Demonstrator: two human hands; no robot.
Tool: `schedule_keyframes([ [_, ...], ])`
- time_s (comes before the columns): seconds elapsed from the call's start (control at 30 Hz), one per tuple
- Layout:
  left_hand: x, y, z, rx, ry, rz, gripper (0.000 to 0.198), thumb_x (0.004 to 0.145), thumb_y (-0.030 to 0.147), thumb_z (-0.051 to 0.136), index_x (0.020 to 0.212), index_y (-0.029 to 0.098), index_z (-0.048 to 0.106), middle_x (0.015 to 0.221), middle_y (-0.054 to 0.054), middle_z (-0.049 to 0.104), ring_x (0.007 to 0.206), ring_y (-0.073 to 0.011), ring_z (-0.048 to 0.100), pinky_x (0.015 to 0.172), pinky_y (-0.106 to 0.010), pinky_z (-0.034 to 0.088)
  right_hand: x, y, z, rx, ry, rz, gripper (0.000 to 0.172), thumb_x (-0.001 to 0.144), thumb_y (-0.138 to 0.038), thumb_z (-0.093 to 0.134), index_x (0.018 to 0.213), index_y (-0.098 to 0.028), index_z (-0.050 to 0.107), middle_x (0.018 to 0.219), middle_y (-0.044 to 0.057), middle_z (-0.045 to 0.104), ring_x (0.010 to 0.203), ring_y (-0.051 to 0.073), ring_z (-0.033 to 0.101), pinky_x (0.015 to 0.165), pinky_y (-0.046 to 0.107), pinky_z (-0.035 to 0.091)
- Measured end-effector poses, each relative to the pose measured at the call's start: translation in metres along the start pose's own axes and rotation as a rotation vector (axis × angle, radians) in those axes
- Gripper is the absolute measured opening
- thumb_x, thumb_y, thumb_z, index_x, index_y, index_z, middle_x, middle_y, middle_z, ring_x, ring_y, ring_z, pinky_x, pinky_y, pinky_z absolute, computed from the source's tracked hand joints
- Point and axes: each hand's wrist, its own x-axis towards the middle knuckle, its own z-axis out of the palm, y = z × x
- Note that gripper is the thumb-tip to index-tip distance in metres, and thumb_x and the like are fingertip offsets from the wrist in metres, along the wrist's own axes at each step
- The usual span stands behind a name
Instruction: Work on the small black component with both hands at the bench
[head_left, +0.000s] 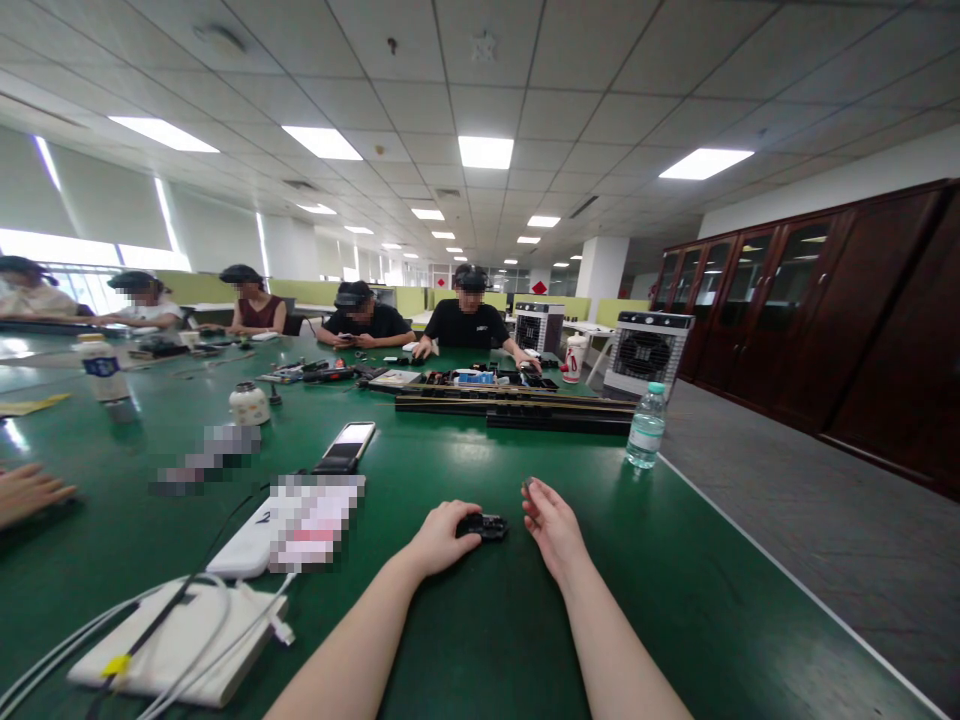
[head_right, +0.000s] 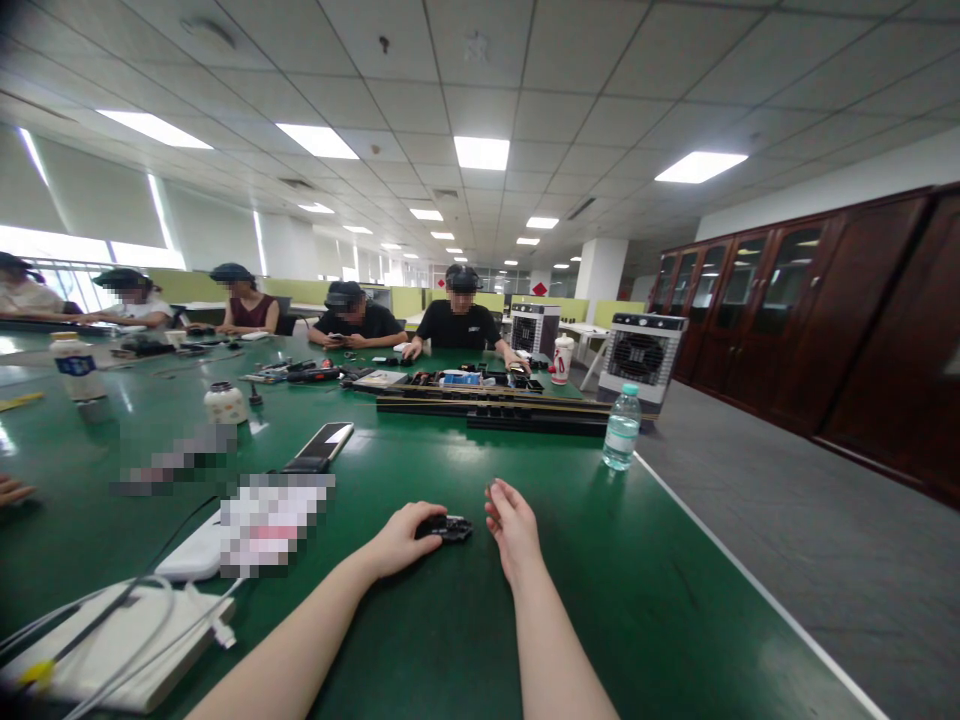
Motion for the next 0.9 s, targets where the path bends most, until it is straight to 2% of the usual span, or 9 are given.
schedule_keyframes([
  [0.27,0.000,-0.001,0.001,0.003,-0.008,-0.015,0.043,0.073,0.027,0.060,0.115,0.020,0.057,0.113,-0.006,0.062,0.105,-0.0236,0.053,0.094,-0.035,0.040,-0.002,0.005,0.006,-0.273,-0.114,-0.190,0.043,0.055,-0.044,0.075,0.089,-0.020,0.065,0.091,0.006,0.070,0.081,0.020,0.063,0.066,0.029,0.048],
  [0.37,0.000,-0.001,0.000,0.005,-0.006,-0.014,0.043,0.072,0.028,0.060,0.115,0.021,0.057,0.112,-0.005,0.062,0.104,-0.0233,0.054,0.094,-0.035,0.041,-0.005,0.007,0.009,-0.398,-0.219,-0.308,0.036,0.058,-0.042,0.073,0.085,-0.019,0.066,0.087,0.006,0.070,0.084,0.021,0.062,0.075,0.032,0.047],
  [0.43,0.000,-0.001,0.000,0.006,-0.003,-0.006,0.044,0.072,0.027,0.060,0.115,0.021,0.057,0.111,-0.005,0.062,0.103,-0.0232,0.054,0.093,-0.035,0.041,-0.008,0.008,0.011,-0.527,-0.280,-0.356,0.030,0.064,-0.040,0.069,0.087,-0.020,0.066,0.087,0.005,0.069,0.084,0.021,0.062,0.076,0.033,0.047],
  [0.63,0.001,-0.002,0.002,0.006,0.005,0.018,0.041,0.072,0.027,0.060,0.113,0.022,0.058,0.109,-0.005,0.063,0.102,-0.0227,0.055,0.091,-0.034,0.041,-0.012,0.011,0.009,-0.895,-0.335,-0.477,0.022,0.071,-0.029,0.062,0.091,-0.023,0.067,0.096,0.004,0.067,0.097,0.022,0.058,0.089,0.036,0.042],
  [0.77,0.001,-0.004,0.003,0.004,0.014,0.024,0.041,0.073,0.027,0.060,0.113,0.021,0.058,0.110,-0.005,0.063,0.102,-0.0225,0.055,0.091,-0.033,0.041,-0.011,0.012,0.005,-1.138,-0.429,-0.521,0.017,0.071,-0.024,0.062,0.087,-0.024,0.068,0.097,0.003,0.067,0.098,0.022,0.056,0.090,0.035,0.040],
  [0.9,0.001,-0.005,0.004,0.005,0.014,0.020,0.043,0.072,0.025,0.061,0.114,0.019,0.057,0.110,-0.006,0.063,0.102,-0.0228,0.054,0.092,-0.033,0.041,-0.011,0.012,0.004,-1.267,-0.448,-0.532,0.018,0.072,-0.024,0.061,0.088,-0.025,0.067,0.098,0.003,0.067,0.097,0.022,0.055,0.088,0.034,0.039],
])
